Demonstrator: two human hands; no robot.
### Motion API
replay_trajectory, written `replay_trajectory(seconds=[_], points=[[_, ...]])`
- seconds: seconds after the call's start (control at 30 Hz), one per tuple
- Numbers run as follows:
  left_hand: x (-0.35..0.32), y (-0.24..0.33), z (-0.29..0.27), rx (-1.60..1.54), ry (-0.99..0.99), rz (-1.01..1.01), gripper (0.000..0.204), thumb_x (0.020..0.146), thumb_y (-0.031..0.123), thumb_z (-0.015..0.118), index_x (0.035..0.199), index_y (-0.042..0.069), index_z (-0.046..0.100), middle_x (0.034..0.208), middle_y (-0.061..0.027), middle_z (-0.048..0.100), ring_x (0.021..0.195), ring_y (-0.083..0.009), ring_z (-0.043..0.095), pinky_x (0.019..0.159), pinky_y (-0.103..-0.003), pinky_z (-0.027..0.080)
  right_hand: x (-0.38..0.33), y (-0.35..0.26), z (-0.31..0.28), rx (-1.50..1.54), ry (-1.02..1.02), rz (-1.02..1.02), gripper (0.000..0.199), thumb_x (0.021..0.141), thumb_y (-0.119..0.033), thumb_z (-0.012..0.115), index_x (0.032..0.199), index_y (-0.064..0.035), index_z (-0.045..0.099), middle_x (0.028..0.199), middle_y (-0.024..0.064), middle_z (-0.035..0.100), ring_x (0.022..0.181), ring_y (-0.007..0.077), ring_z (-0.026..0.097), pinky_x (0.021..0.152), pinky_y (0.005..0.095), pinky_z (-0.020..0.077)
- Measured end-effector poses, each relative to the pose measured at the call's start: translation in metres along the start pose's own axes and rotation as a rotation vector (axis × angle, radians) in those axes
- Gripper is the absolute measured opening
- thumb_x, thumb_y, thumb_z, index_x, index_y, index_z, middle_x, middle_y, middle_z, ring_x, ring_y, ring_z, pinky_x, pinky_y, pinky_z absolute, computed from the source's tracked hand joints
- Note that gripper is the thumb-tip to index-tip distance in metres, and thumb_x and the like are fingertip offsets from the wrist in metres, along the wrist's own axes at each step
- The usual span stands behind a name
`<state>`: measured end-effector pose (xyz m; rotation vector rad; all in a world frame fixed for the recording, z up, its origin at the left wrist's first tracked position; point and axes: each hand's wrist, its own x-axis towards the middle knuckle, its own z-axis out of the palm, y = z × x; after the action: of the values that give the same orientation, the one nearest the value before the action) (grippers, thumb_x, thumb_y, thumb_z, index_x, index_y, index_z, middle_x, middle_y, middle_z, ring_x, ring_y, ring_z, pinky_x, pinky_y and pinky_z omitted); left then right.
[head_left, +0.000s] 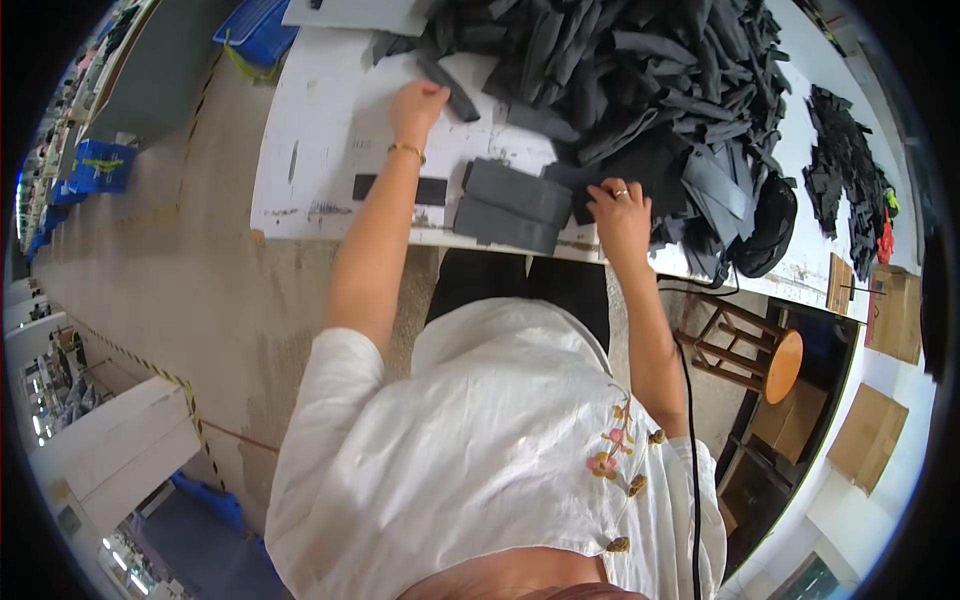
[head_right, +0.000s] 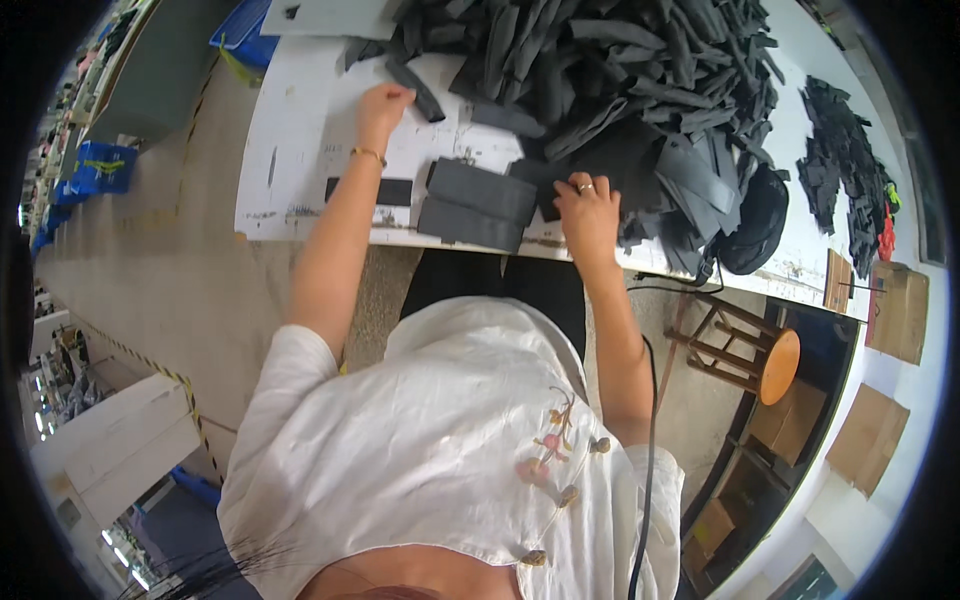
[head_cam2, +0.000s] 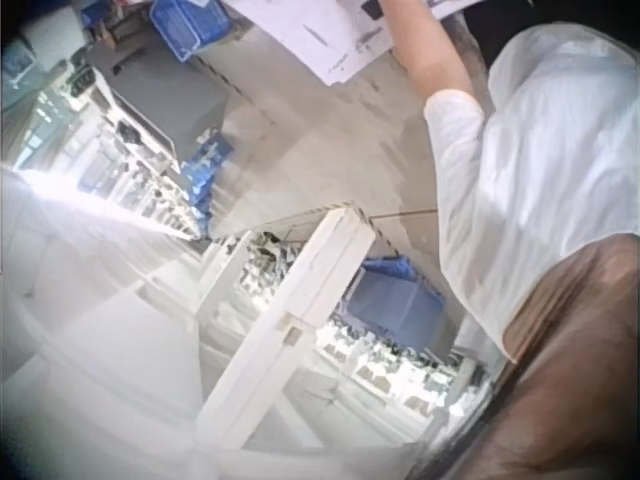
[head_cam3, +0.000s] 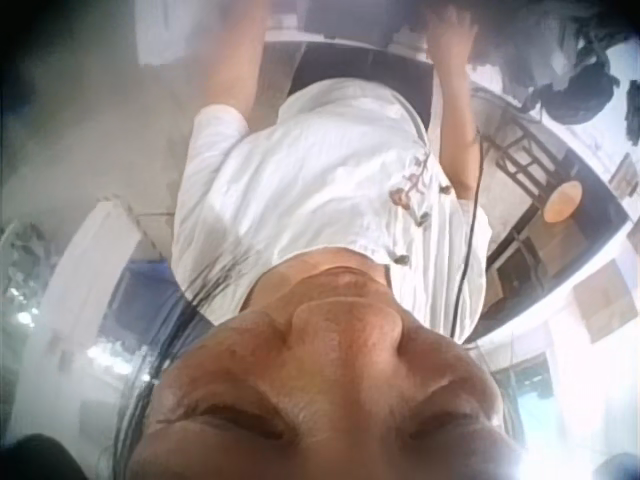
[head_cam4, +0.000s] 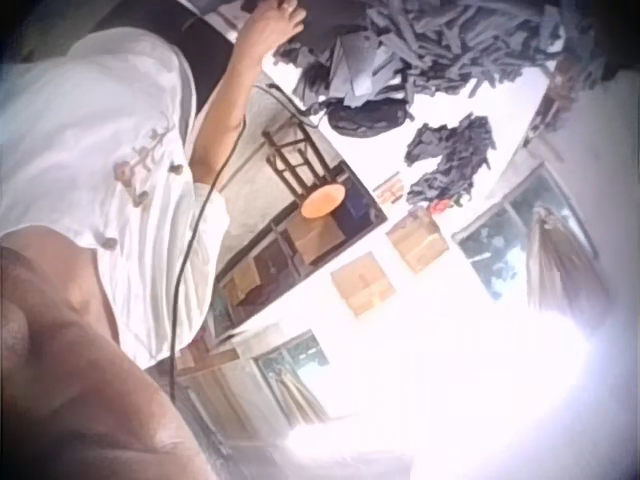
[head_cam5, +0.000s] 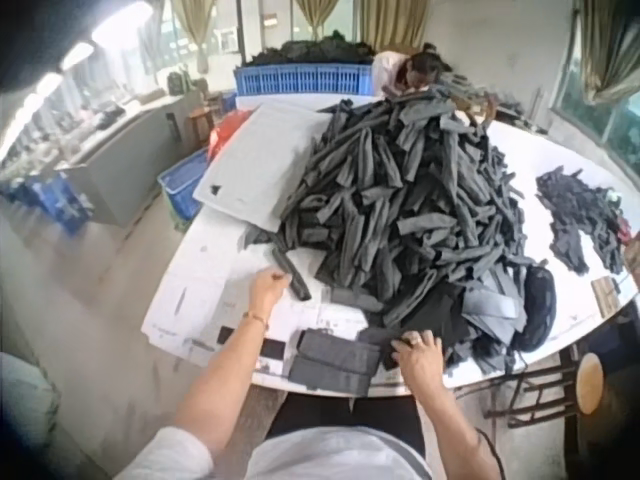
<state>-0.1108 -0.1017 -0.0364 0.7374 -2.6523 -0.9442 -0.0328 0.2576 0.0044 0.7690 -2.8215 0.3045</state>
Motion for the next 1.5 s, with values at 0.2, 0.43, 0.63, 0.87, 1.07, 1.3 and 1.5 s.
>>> replay_trajectory(seconds=[0.2, 0.43, 0.63, 0.87, 1.07, 1.3, 1.5], points=[[0.01, -0.008, -0.045, -1.188, -0.26, -0.297, 0.014, 0.09, 0.004, 0.057, 0.095, -0.008, 0.059, 0.096, -0.0204, 0.067, 0.083, -0.0344, 0.07, 0.078, -0.045, 0.062, 0.007, 0.008, 0.005, 0.016, 0.195, -0.042, 0.013, 0.081, -0.006, 0.066, 0.094, -0.0067, 0.067, 0.099, 0.0059, 0.062, 0.091, 0.0268, 0.057, 0.076, 0.041, 0.0444], [-0.047, -0.018, -0.035, -1.523, -0.216, -0.569, 0.015, 0.084, -0.003, 0.067, 0.096, -0.006, 0.058, 0.095, -0.0188, 0.065, 0.089, -0.0328, 0.067, 0.081, -0.046, 0.061, 0.045, -0.003, -0.01, 0.407, 0.646, 0.174, 0.011, 0.092, 0.0, 0.057, 0.103, -0.0012, 0.059, 0.097, 0.0111, 0.061, 0.083, 0.0236, 0.061, 0.073, 0.0329, 0.0492], [-0.083, 0.031, -0.027, -1.813, -0.342, -0.645, 0.021, 0.089, 0.008, 0.062, 0.106, -0.004, 0.056, 0.111, -0.0193, 0.058, 0.104, -0.0384, 0.058, 0.102, -0.054, 0.048, 0.045, -0.032, -0.027, 0.826, 0.208, 0.179, 0.022, 0.087, -0.008, 0.067, 0.105, -0.001, 0.055, 0.091, 0.011, 0.055, 0.078, 0.0199, 0.054, 0.069, 0.0306, 0.0448], [-0.08, 0.032, -0.017, -1.69, -0.521, -0.4, 0.021, 0.089, 0.001, 0.057, 0.108, -0.008, 0.052, 0.113, -0.027, 0.061, 0.104, -0.037, 0.063, 0.092, -0.051, 0.056, 0.036, -0.055, -0.027, 0.629, 0.131, 0.001, 0.025, 0.08, -0.011, 0.076, 0.092, -0.0021, 0.055, 0.106, 0.0143, 0.057, 0.088, 0.0322, 0.057, 0.073, 0.0367, 0.0486], [-0.091, 0.046, -0.022, -1.564, -0.391, -0.416, 0.028, 0.087, -0.007, 0.061, 0.114, -0.006, 0.053, 0.107, -0.0211, 0.065, 0.096, -0.0324, 0.068, 0.085, -0.044, 0.059, 0.04, -0.059, -0.039, 0.674, 0.184, 0.031, 0.025, 0.081, -0.011, 0.074, 0.102, -0.0037, 0.064, 0.111, 0.0157, 0.06, 0.1, 0.0355, 0.058, 0.083, 0.0406, 0.0489], [-0.095, 0.05, -0.022, -1.638, -0.456, -0.434, 0.03, 0.088, -0.001, 0.065, 0.116, -0.001, 0.054, 0.101, -0.0163, 0.066, 0.091, -0.0317, 0.069, 0.078, -0.044, 0.061, 0.044, -0.056, -0.047, 0.679, 0.171, 0.083, 0.029, 0.082, -0.006, 0.071, 0.11, -0.0076, 0.067, 0.1, 0.0083, 0.064, 0.093, 0.0269, 0.057, 0.09, 0.0322, 0.0414], [-0.097, 0.059, -0.02, -1.588, -0.487, -0.399, 0.023, 0.093, 0.004, 0.061, 0.115, 0.0, 0.056, 0.108, -0.02, 0.065, 0.098, -0.0348, 0.068, 0.079, -0.042, 0.061, 0.057, -0.06, -0.051, 0.625, 0.226, -0.061, 0.018, 0.08, -0.005, 0.07, 0.098, -0.009, 0.071, 0.089, 0.0042, 0.064, 0.09, 0.0244, 0.059, 0.091, 0.0357, 0.0388]])
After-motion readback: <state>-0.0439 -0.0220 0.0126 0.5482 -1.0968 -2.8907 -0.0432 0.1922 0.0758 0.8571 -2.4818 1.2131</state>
